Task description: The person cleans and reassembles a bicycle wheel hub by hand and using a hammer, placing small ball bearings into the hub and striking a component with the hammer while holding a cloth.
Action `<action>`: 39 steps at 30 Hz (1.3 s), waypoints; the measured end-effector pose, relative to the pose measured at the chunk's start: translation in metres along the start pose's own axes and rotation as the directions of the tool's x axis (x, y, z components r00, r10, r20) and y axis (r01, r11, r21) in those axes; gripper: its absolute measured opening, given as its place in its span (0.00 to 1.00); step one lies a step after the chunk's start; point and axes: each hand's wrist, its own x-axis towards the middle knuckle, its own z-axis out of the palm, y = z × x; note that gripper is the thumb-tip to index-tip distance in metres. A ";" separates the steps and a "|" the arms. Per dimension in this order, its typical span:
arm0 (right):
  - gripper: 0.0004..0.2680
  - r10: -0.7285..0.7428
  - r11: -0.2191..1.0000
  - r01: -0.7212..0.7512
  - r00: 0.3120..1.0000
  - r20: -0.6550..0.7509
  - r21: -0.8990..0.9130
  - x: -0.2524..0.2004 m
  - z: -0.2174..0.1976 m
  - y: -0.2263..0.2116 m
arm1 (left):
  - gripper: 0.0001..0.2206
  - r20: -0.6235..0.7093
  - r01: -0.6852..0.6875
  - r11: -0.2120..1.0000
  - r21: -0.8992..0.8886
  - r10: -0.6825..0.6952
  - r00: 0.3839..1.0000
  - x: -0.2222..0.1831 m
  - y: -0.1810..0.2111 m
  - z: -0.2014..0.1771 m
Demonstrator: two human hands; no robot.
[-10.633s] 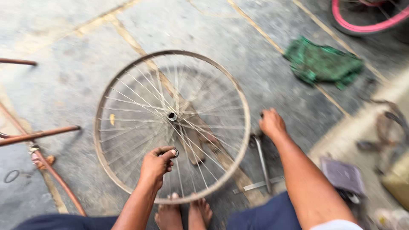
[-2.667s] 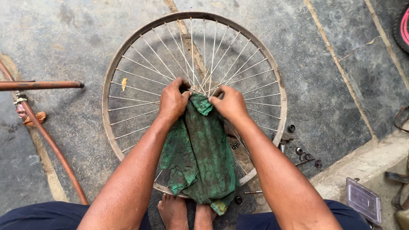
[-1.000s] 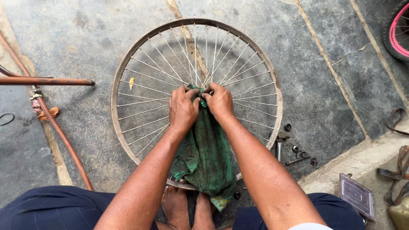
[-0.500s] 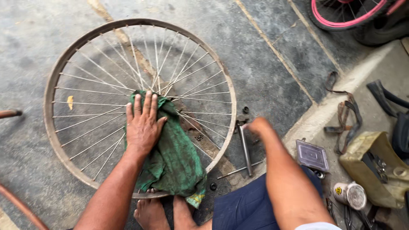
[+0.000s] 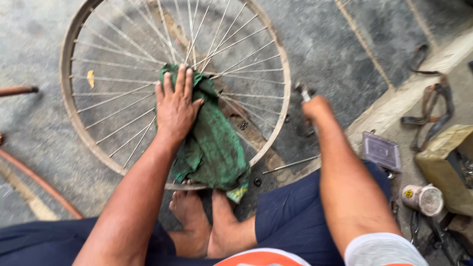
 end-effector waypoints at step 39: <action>0.25 -0.803 0.596 0.783 0.572 -0.167 -0.179 -0.207 0.071 -0.206 | 0.46 0.149 0.494 0.827 -0.271 -0.471 0.870 -0.012 -0.010 0.001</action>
